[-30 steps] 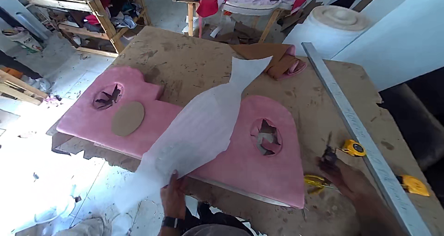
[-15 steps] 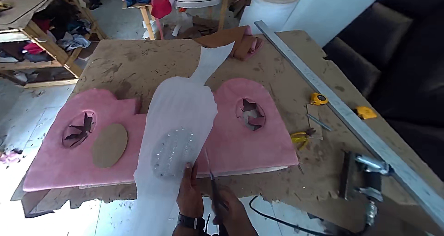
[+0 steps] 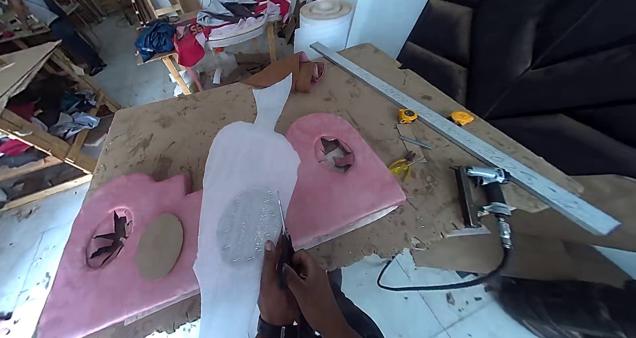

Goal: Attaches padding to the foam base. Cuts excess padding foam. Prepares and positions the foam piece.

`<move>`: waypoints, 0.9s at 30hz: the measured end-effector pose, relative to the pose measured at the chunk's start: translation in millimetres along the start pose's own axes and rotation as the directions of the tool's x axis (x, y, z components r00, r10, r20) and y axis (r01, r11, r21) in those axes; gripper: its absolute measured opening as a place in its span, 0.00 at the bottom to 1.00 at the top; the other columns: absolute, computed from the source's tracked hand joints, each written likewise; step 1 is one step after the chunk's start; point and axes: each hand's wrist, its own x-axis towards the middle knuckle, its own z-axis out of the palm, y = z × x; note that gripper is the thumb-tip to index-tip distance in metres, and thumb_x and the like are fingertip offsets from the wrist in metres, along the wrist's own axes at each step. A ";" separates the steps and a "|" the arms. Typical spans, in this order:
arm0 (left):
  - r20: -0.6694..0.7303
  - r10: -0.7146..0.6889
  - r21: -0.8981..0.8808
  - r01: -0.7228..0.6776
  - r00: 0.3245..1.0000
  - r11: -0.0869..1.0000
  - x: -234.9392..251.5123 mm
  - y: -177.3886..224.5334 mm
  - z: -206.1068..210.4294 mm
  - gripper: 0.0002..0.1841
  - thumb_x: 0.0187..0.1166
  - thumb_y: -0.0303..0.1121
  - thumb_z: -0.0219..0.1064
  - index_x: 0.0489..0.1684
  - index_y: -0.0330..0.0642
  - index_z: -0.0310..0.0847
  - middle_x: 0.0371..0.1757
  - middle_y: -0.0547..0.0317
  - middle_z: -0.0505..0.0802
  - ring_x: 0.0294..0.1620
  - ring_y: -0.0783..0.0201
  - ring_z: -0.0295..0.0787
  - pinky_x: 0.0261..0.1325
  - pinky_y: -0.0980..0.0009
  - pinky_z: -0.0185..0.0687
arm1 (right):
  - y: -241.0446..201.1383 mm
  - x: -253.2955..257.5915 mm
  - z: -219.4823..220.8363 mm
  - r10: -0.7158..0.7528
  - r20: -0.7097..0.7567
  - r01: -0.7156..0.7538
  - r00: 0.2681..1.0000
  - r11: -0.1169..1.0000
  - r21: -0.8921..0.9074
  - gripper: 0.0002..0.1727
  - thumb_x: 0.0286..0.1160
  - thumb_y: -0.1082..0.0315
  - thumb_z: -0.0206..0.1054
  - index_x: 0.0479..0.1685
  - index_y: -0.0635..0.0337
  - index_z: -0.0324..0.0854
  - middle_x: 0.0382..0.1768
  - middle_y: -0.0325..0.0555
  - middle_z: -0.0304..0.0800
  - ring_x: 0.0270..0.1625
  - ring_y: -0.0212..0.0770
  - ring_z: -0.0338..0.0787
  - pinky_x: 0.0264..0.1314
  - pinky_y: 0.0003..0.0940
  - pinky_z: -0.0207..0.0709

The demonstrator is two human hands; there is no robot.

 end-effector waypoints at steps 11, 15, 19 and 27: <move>-0.079 0.215 0.156 -0.201 0.973 0.967 -4.3 22.6 -18.7 0.22 0.92 0.38 0.54 0.71 0.27 0.76 0.71 0.42 0.88 0.78 0.55 0.81 0.86 0.61 0.69 | -25.8 26.9 -34.8 0.009 0.179 0.019 0.984 0.988 -0.155 0.21 0.69 0.44 0.76 0.37 0.52 0.81 0.26 0.38 0.81 0.25 0.37 0.81 0.28 0.36 0.78; -0.092 0.320 0.119 -0.309 0.943 0.944 1.1 33.8 -23.4 0.21 0.86 0.35 0.64 0.65 0.24 0.77 0.63 0.32 0.91 0.70 0.42 0.88 0.80 0.51 0.77 | -34.0 35.6 -48.3 -0.032 0.245 0.075 0.969 0.983 -0.168 0.18 0.69 0.47 0.77 0.37 0.51 0.83 0.25 0.37 0.83 0.25 0.36 0.82 0.28 0.35 0.79; -0.050 0.303 0.132 -0.294 0.952 0.947 -1.5 45.7 -23.0 0.20 0.83 0.35 0.68 0.64 0.25 0.78 0.61 0.35 0.92 0.67 0.42 0.89 0.77 0.48 0.80 | -41.5 53.7 -60.6 -0.081 0.311 0.129 0.947 0.982 -0.138 0.21 0.68 0.45 0.77 0.37 0.53 0.81 0.24 0.38 0.81 0.23 0.36 0.79 0.24 0.33 0.75; -0.001 0.367 0.073 -0.366 0.930 0.928 3.8 63.7 -30.0 0.16 0.80 0.28 0.71 0.60 0.26 0.81 0.58 0.33 0.92 0.61 0.37 0.92 0.71 0.40 0.84 | -68.5 99.4 -111.4 -0.078 0.552 0.191 0.830 0.970 -0.149 0.19 0.69 0.47 0.79 0.36 0.53 0.82 0.24 0.39 0.81 0.23 0.36 0.79 0.25 0.33 0.75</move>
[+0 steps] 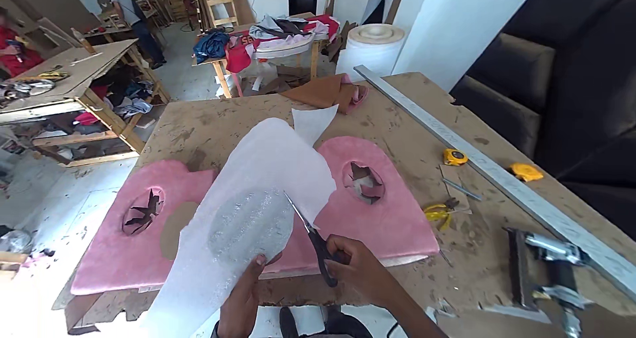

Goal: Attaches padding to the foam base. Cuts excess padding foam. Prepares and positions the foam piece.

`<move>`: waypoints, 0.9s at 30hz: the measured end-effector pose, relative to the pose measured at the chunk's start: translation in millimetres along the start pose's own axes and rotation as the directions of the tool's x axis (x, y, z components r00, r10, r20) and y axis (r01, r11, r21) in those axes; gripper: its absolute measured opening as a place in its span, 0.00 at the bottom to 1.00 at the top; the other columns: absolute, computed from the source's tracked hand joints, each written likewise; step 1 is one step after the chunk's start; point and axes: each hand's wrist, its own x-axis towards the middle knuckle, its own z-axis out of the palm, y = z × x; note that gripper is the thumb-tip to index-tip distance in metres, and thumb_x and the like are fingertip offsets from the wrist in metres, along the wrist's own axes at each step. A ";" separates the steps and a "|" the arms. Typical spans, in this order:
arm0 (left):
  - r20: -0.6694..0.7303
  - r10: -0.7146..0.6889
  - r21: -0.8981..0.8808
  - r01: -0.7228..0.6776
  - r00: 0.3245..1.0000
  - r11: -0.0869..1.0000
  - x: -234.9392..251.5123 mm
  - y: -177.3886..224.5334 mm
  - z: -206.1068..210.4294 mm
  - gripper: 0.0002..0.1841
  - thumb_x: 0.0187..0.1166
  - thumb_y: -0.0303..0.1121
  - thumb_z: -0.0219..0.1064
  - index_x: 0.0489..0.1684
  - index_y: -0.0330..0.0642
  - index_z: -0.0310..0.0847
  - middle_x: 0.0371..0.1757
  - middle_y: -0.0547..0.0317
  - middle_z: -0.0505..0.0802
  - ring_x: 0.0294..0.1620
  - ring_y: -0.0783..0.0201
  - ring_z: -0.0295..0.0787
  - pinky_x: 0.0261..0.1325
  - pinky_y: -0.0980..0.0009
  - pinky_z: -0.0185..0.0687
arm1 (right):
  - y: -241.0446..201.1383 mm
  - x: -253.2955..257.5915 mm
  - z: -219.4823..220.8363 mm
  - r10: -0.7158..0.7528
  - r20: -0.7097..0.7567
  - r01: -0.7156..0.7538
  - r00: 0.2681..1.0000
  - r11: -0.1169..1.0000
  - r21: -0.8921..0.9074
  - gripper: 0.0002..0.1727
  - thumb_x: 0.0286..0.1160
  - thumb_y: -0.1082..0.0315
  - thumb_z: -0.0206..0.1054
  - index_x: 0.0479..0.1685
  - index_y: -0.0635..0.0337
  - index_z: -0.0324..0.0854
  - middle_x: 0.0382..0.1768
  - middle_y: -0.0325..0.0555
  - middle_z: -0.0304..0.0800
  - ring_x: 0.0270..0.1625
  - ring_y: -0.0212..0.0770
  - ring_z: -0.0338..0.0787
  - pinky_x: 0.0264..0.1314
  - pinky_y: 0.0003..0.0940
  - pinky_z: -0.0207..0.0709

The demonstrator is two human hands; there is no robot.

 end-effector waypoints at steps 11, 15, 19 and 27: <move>0.039 0.052 0.043 -0.054 0.998 0.998 17.4 24.4 -3.1 0.16 0.70 0.24 0.77 0.55 0.32 0.86 0.53 0.39 0.95 0.55 0.45 0.94 0.64 0.40 0.88 | -26.7 30.8 -64.0 -0.135 0.170 0.151 0.976 0.985 -0.083 0.16 0.68 0.51 0.80 0.35 0.48 0.81 0.38 0.37 0.84 0.32 0.34 0.82 0.29 0.32 0.79; 0.178 0.047 0.112 -0.067 0.983 0.991 24.3 41.9 -10.4 0.15 0.70 0.23 0.77 0.55 0.39 0.90 0.53 0.47 0.96 0.57 0.53 0.94 0.66 0.50 0.88 | -33.1 45.5 -81.3 -0.142 0.244 0.181 0.959 0.972 -0.147 0.25 0.62 0.40 0.80 0.42 0.48 0.81 0.39 0.37 0.83 0.36 0.34 0.84 0.33 0.33 0.82; 0.248 0.038 0.173 -0.083 0.968 0.981 35.4 61.7 -14.7 0.17 0.71 0.23 0.77 0.58 0.41 0.90 0.55 0.49 0.96 0.58 0.55 0.94 0.67 0.51 0.88 | -41.9 55.1 -88.2 -0.173 0.273 0.215 0.946 0.968 -0.131 0.19 0.65 0.46 0.81 0.38 0.48 0.83 0.40 0.37 0.84 0.37 0.34 0.85 0.35 0.33 0.83; 0.387 -0.034 0.308 -0.094 0.921 0.947 50.1 98.6 -10.4 0.19 0.72 0.26 0.78 0.60 0.53 0.90 0.56 0.63 0.97 0.58 0.66 0.94 0.67 0.61 0.89 | -69.1 70.4 -98.9 -0.231 0.341 0.314 0.911 0.925 -0.212 0.24 0.61 0.38 0.80 0.36 0.47 0.82 0.41 0.35 0.81 0.38 0.29 0.80 0.34 0.27 0.76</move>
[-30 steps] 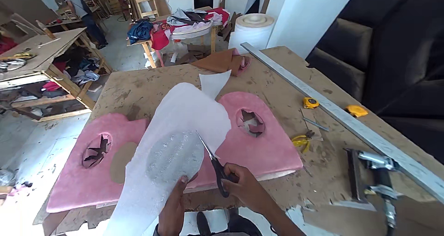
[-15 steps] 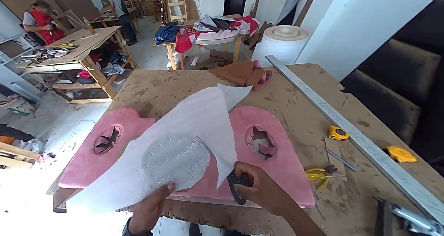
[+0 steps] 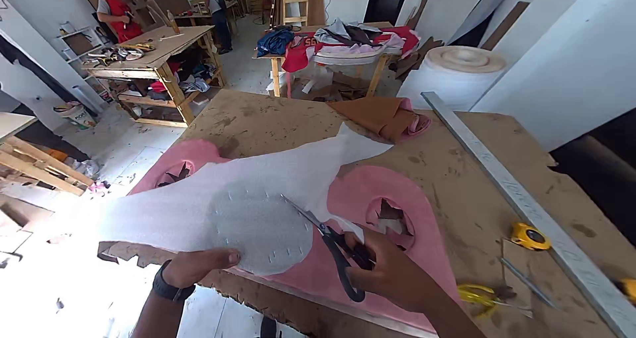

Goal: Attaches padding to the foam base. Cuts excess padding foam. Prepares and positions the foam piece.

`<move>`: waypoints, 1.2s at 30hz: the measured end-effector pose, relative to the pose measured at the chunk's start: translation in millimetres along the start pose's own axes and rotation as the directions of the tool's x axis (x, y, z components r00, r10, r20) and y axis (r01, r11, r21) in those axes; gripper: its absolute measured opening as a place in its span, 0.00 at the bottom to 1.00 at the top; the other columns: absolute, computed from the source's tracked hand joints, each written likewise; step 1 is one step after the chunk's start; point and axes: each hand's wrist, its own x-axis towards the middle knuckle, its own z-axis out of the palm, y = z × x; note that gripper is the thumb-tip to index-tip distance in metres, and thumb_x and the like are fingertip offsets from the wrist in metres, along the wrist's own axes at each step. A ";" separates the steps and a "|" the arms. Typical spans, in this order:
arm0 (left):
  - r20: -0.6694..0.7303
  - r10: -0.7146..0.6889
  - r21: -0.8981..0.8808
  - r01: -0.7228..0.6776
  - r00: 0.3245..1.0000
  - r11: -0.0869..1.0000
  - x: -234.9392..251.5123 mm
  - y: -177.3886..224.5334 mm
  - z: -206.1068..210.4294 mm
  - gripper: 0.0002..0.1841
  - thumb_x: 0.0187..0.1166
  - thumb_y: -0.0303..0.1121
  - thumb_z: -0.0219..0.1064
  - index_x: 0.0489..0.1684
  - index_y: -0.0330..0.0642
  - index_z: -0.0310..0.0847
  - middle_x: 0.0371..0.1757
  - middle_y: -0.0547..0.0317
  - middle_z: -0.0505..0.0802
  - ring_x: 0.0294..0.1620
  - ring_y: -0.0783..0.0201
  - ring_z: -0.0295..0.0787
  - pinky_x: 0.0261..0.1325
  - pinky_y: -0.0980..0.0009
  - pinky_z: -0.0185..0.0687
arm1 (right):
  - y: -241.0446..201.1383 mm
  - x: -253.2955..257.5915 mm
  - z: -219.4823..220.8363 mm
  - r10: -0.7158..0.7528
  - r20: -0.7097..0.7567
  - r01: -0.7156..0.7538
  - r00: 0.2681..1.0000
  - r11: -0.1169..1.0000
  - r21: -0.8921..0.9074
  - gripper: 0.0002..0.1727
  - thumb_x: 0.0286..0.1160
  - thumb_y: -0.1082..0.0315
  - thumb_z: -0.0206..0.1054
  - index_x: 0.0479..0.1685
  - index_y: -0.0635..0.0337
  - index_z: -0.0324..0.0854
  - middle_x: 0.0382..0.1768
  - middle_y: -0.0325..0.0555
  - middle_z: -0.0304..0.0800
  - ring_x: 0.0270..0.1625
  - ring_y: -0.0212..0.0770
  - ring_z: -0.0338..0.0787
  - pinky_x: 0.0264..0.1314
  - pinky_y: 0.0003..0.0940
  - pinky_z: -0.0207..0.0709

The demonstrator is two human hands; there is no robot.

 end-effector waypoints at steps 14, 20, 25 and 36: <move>0.175 -0.052 0.080 0.039 0.983 0.996 6.9 24.8 -20.1 0.21 0.68 0.24 0.80 0.60 0.51 0.90 0.56 0.63 0.97 0.58 0.66 0.94 0.67 0.62 0.90 | -12.5 -4.8 9.9 -0.051 0.007 0.051 0.999 0.999 -0.006 0.18 0.67 0.46 0.79 0.32 0.47 0.80 0.39 0.36 0.81 0.36 0.33 0.81 0.29 0.29 0.76; 0.269 -0.129 0.080 0.111 0.955 0.991 6.3 31.2 -21.7 0.20 0.66 0.25 0.81 0.57 0.50 0.90 0.54 0.64 0.97 0.57 0.67 0.94 0.65 0.64 0.90 | -26.1 -5.3 11.3 -0.046 0.042 0.051 0.998 0.990 -0.132 0.26 0.60 0.35 0.79 0.35 0.45 0.78 0.42 0.35 0.80 0.38 0.31 0.79 0.30 0.28 0.74; 0.298 -0.141 0.080 0.122 0.944 0.989 6.2 37.3 -31.6 0.19 0.65 0.24 0.82 0.56 0.48 0.91 0.53 0.62 0.98 0.55 0.67 0.95 0.64 0.65 0.91 | -34.3 -7.0 13.4 -0.081 0.035 0.085 0.996 0.989 -0.124 0.21 0.65 0.43 0.80 0.30 0.46 0.79 0.38 0.35 0.80 0.37 0.31 0.80 0.30 0.27 0.75; 0.368 -0.264 0.129 0.233 0.892 0.964 -2.6 43.2 -40.8 0.18 0.66 0.30 0.82 0.55 0.49 0.90 0.50 0.64 0.97 0.53 0.69 0.95 0.61 0.67 0.92 | -38.5 -12.7 19.5 -0.081 0.090 0.090 0.993 0.990 -0.113 0.17 0.65 0.48 0.80 0.28 0.47 0.79 0.38 0.36 0.83 0.37 0.31 0.81 0.30 0.27 0.75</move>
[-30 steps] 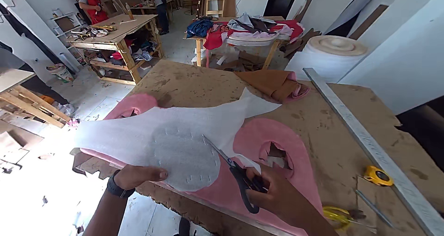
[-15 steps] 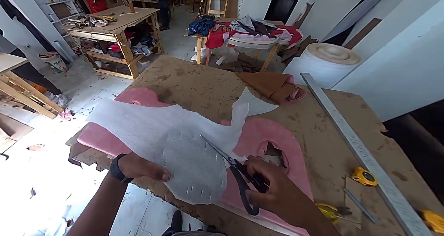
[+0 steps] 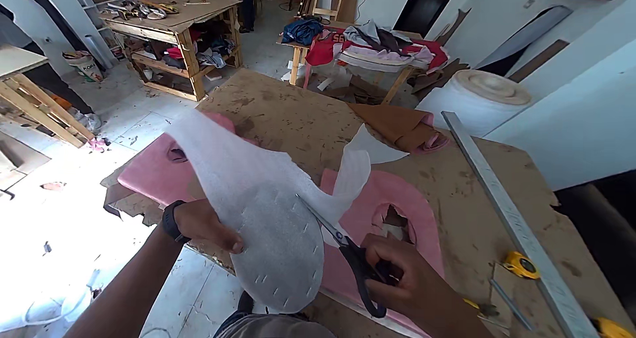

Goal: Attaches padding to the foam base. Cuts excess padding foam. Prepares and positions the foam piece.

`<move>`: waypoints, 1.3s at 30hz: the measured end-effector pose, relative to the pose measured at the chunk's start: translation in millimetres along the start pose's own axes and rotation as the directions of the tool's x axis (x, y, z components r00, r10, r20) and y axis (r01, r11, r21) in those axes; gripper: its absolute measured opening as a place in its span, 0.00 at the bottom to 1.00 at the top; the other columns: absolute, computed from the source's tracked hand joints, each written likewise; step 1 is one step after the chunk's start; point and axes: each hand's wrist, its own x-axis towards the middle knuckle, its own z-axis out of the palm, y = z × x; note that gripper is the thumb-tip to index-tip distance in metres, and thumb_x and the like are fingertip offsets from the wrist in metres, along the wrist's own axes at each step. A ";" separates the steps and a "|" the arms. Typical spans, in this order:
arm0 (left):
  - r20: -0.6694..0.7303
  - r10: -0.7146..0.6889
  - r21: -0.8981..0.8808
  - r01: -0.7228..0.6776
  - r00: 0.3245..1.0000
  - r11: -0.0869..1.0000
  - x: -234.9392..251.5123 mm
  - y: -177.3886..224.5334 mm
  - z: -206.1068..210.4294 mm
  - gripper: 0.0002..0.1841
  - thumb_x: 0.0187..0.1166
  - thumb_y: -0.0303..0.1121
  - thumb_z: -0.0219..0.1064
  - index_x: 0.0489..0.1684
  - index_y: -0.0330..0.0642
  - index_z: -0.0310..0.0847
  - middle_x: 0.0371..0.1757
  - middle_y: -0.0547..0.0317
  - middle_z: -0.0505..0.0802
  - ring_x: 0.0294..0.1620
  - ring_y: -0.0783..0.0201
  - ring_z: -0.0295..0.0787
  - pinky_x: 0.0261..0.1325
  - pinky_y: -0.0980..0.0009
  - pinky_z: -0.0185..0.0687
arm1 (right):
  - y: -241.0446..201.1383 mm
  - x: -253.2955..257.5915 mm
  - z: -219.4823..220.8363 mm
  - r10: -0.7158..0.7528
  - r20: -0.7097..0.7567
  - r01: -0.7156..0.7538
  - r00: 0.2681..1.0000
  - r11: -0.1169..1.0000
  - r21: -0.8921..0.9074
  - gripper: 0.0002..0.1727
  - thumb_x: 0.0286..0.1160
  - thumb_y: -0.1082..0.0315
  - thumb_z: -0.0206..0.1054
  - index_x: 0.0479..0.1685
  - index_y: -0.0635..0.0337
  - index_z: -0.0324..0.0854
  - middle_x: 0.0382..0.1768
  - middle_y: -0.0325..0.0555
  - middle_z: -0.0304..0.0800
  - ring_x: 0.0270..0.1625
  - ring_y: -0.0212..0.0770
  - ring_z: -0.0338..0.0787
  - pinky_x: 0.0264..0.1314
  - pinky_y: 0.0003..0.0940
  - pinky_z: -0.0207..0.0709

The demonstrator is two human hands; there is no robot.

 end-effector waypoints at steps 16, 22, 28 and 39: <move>-0.646 0.127 -0.029 -0.190 0.753 0.981 -18.7 -49.7 99.5 0.14 0.88 0.36 0.63 0.63 0.39 0.81 0.49 0.50 0.95 0.47 0.57 0.96 0.54 0.58 0.94 | 10.2 -11.9 64.2 0.110 -0.103 -0.100 0.989 0.990 0.098 0.18 0.59 0.55 0.84 0.27 0.51 0.78 0.37 0.39 0.81 0.33 0.32 0.80 0.26 0.28 0.74; -0.535 0.082 -0.097 -0.157 0.841 0.983 -29.3 -43.0 85.2 0.14 0.88 0.36 0.64 0.64 0.40 0.82 0.50 0.50 0.95 0.48 0.59 0.95 0.55 0.59 0.94 | -1.0 -10.5 61.9 0.119 -0.058 -0.114 0.991 0.990 0.081 0.18 0.60 0.55 0.84 0.31 0.53 0.79 0.40 0.41 0.83 0.35 0.33 0.83 0.28 0.28 0.79; -0.400 0.037 -0.065 -0.068 0.916 0.996 -35.1 -41.0 69.5 0.13 0.87 0.36 0.65 0.62 0.41 0.83 0.49 0.53 0.96 0.47 0.62 0.95 0.54 0.62 0.93 | -4.6 -8.4 49.7 0.113 -0.011 -0.113 0.994 0.993 0.027 0.17 0.62 0.53 0.83 0.29 0.50 0.79 0.35 0.39 0.82 0.32 0.31 0.81 0.27 0.27 0.76; -0.368 -0.001 -0.277 -0.109 0.930 0.955 -22.2 -49.6 75.8 0.13 0.81 0.41 0.70 0.58 0.48 0.88 0.47 0.59 0.96 0.46 0.67 0.95 0.52 0.66 0.93 | 0.0 -30.3 18.4 0.168 0.084 -0.171 0.982 0.985 0.025 0.22 0.59 0.48 0.84 0.38 0.51 0.80 0.37 0.37 0.83 0.33 0.28 0.81 0.28 0.26 0.76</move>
